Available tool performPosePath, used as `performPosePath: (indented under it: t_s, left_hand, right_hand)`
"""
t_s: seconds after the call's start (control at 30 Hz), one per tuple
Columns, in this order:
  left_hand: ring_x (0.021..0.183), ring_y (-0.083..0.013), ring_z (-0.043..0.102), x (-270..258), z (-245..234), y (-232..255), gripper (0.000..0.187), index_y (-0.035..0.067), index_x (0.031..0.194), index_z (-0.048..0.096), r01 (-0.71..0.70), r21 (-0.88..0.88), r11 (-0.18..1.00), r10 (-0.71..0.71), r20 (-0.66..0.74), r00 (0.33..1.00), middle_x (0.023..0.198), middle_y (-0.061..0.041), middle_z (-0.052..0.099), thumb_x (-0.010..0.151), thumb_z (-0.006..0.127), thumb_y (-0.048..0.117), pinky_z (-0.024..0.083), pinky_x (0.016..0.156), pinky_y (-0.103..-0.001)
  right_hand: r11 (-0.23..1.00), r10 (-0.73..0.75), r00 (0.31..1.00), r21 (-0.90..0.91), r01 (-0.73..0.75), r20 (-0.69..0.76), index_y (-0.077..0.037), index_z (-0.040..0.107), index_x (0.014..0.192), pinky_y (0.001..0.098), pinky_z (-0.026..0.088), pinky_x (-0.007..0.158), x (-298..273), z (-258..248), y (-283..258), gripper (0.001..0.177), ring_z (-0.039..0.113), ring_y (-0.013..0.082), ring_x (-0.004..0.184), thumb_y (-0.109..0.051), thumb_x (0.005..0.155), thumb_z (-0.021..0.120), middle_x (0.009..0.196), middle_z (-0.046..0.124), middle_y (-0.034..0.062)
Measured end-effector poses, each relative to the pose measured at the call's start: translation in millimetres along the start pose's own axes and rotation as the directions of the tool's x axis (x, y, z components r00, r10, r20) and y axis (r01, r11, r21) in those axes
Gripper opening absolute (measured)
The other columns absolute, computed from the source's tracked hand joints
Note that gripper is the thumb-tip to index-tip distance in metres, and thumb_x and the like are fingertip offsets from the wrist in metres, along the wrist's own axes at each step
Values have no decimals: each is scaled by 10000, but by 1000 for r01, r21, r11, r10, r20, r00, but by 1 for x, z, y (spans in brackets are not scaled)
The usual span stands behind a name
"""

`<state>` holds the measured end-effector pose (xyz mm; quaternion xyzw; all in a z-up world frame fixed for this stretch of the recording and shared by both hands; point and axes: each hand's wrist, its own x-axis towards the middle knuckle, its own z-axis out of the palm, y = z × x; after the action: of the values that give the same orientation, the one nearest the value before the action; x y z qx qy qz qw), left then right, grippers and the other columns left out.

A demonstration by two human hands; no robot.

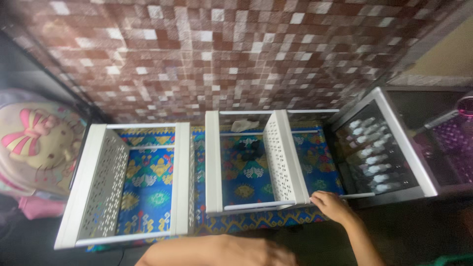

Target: The person disassembles a white plastic shelving unit on a patterned blue mat. They remove rods and panels one by one, placing them on the mat, and continue until the unit is fully taken apart.

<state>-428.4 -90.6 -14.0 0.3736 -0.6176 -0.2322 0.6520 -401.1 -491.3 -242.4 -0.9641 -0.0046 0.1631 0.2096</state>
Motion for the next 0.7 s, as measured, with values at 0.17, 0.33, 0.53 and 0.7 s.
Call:
performPosePath:
  t_s: [0.17,0.33,0.53,0.7]
  left_hand:
    - [1142,-387,612,-44,-50,-131,546,9,1275,576,615,717,327,-489,-429,760,1229,-227,623,1006,552,484,532,935,-501]
    - [813,-412,701,-113,-48,-210,415,72,1157,608,723,676,142,-780,-373,502,863,-201,705,1056,486,455,561,693,-534]
    - [711,-424,684,-126,-45,-210,382,117,1039,663,738,646,195,-676,-457,579,725,-191,681,1044,487,456,541,643,-550]
    - [730,-417,690,-118,-46,-200,373,101,1043,651,733,657,176,-674,-462,576,732,-187,684,1053,478,431,540,645,-549]
  right_hand:
    - [911,-395,918,141,388,23,-18,691,1089,398,536,833,-7,23,-1,227,682,316,978,-159,926,621,1086,713,140]
    - [933,-355,927,108,343,121,-18,681,1013,400,507,805,-15,33,-10,203,652,277,876,-215,966,668,936,681,116]
    - [921,-389,917,2,390,-84,-75,693,871,402,508,611,-15,49,-3,189,689,243,682,-260,906,714,751,702,74]
    - [925,-373,927,-97,368,-35,-153,716,873,387,521,535,5,53,25,196,685,186,575,-347,897,732,672,720,31]
